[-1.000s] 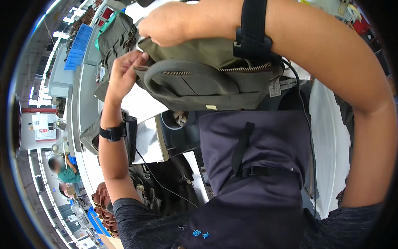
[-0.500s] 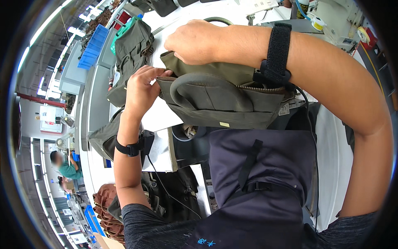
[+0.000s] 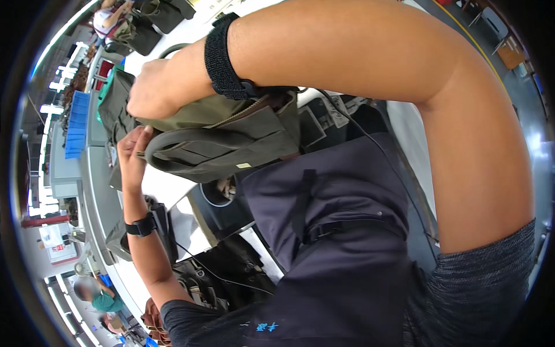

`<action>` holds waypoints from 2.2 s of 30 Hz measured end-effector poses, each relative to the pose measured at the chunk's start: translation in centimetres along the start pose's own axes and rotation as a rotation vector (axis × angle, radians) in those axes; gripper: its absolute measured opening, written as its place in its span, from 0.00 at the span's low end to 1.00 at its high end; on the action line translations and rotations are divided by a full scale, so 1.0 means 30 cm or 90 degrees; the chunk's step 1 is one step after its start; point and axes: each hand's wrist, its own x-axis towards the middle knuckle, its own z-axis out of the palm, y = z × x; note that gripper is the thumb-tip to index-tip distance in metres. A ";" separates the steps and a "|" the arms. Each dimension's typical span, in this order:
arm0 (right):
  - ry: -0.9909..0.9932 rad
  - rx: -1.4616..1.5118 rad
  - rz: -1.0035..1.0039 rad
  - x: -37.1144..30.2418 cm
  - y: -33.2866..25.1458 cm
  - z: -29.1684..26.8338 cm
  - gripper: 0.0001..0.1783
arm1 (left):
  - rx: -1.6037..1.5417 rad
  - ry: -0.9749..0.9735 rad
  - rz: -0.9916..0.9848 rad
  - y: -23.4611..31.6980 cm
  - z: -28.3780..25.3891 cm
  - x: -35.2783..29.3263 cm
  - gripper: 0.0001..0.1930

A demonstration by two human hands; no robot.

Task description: Using an industrial sewing machine to construct fabric/canvas bags, including sewing zippers and handles.

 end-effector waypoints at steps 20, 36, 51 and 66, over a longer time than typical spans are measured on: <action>0.076 0.439 0.387 -0.694 -0.094 -0.206 0.14 | -0.016 0.052 -0.092 -0.001 0.004 -0.021 0.09; -0.031 0.693 0.553 -0.449 0.006 -0.193 0.13 | 0.496 -0.101 0.237 0.489 0.075 0.097 0.22; -0.149 0.506 0.438 -0.486 0.015 -0.135 0.12 | 0.409 -0.293 0.076 0.493 0.259 0.244 0.13; 0.012 0.390 0.346 -0.497 -0.054 -0.092 0.15 | 0.532 -0.219 0.358 0.516 0.302 0.178 0.07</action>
